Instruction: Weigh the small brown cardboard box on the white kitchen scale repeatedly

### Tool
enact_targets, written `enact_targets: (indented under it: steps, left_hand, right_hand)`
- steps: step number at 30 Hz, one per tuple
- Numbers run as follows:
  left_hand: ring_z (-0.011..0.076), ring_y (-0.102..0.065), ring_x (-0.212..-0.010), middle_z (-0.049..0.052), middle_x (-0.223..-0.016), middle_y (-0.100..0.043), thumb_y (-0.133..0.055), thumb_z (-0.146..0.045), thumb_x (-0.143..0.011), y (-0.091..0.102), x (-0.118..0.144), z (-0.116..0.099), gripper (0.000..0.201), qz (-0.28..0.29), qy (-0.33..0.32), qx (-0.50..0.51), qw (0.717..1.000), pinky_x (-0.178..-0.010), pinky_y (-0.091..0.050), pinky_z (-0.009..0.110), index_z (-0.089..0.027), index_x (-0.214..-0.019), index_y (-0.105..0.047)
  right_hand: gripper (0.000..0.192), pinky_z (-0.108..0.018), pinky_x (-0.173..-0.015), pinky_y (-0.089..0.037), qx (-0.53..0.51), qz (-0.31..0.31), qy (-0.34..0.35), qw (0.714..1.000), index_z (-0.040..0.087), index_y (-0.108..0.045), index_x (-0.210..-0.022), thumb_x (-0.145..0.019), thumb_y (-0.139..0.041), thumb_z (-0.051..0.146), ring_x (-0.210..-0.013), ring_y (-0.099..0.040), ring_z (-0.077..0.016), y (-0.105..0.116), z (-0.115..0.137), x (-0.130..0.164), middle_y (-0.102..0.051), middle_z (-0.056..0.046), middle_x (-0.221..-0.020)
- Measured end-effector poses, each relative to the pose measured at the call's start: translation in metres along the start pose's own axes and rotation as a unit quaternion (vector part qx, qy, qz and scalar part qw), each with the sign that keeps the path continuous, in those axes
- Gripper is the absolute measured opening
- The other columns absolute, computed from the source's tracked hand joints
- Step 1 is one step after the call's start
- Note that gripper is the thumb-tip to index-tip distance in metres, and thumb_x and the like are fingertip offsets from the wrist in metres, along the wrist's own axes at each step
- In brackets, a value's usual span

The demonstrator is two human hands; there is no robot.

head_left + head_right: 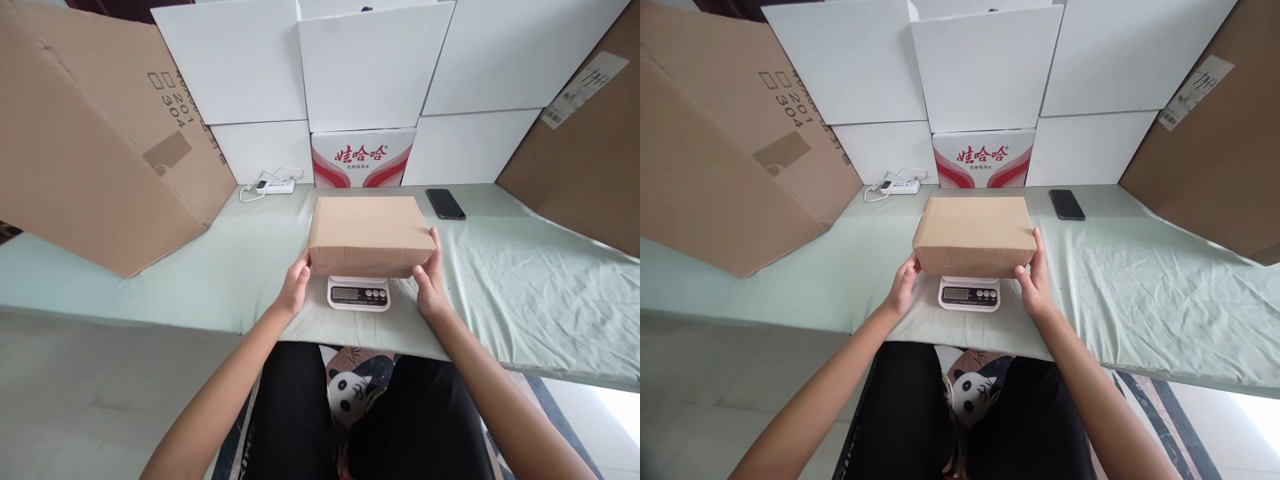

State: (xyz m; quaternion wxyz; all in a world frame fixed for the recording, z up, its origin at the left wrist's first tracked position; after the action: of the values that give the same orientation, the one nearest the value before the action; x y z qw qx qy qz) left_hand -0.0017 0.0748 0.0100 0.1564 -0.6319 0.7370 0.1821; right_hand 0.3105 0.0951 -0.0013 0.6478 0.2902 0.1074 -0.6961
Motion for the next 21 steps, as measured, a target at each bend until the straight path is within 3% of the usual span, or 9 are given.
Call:
enact_targets:
  steps: [16,19,21]
  left_hand:
    - [0.0369,-0.042,-0.170,0.013,-0.169,-0.062,-0.040,-0.078,-0.108,-0.001,0.000,0.000,0.080,-0.003,-0.005,-0.007,1.000,-0.141,-0.033,0.055,-0.026,-0.167,-0.053]
    - [0.0367,-0.037,-0.173,0.012,-0.177,-0.053,-0.041,-0.079,-0.107,0.002,0.001,0.002,0.081,-0.007,-0.003,-0.009,1.000,-0.143,-0.031,0.054,-0.027,-0.169,-0.052]
    - [0.0353,-0.030,-0.176,0.009,-0.185,-0.041,-0.042,-0.080,-0.106,0.009,0.002,0.006,0.084,-0.025,-0.001,-0.015,1.000,-0.145,-0.026,0.052,-0.028,-0.172,-0.048]
  right_hand:
    - [0.091,-0.066,-0.145,-0.021,0.003,-0.004,-0.010,1.000,0.040,-0.025,-0.176,-0.100,-0.058,0.076,-0.177,-0.024,-0.0378,0.000,-0.003,0.000,-0.026,-0.005,-0.190]
    - [0.090,-0.066,-0.142,-0.025,0.000,-0.013,-0.011,1.000,0.040,-0.029,-0.175,-0.098,-0.060,0.076,-0.175,-0.029,-0.0378,0.001,-0.002,-0.001,-0.033,-0.006,-0.187]
    - [0.093,-0.068,-0.135,-0.036,-0.016,-0.053,-0.011,0.998,0.041,-0.029,-0.175,-0.096,-0.059,0.078,-0.167,-0.042,-0.0393,0.010,-0.002,-0.005,-0.044,-0.009,-0.178]
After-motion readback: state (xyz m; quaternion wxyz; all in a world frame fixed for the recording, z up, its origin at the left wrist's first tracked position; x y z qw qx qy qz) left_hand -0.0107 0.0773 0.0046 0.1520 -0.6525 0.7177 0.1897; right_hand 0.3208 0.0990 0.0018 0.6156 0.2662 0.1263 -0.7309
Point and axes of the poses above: each hand's wrist, its own x-axis away from the middle knuckle, its own y-axis out of the back of the hand, z = x × y, the point moved 8 cm from there along -x, towards the middle knuckle
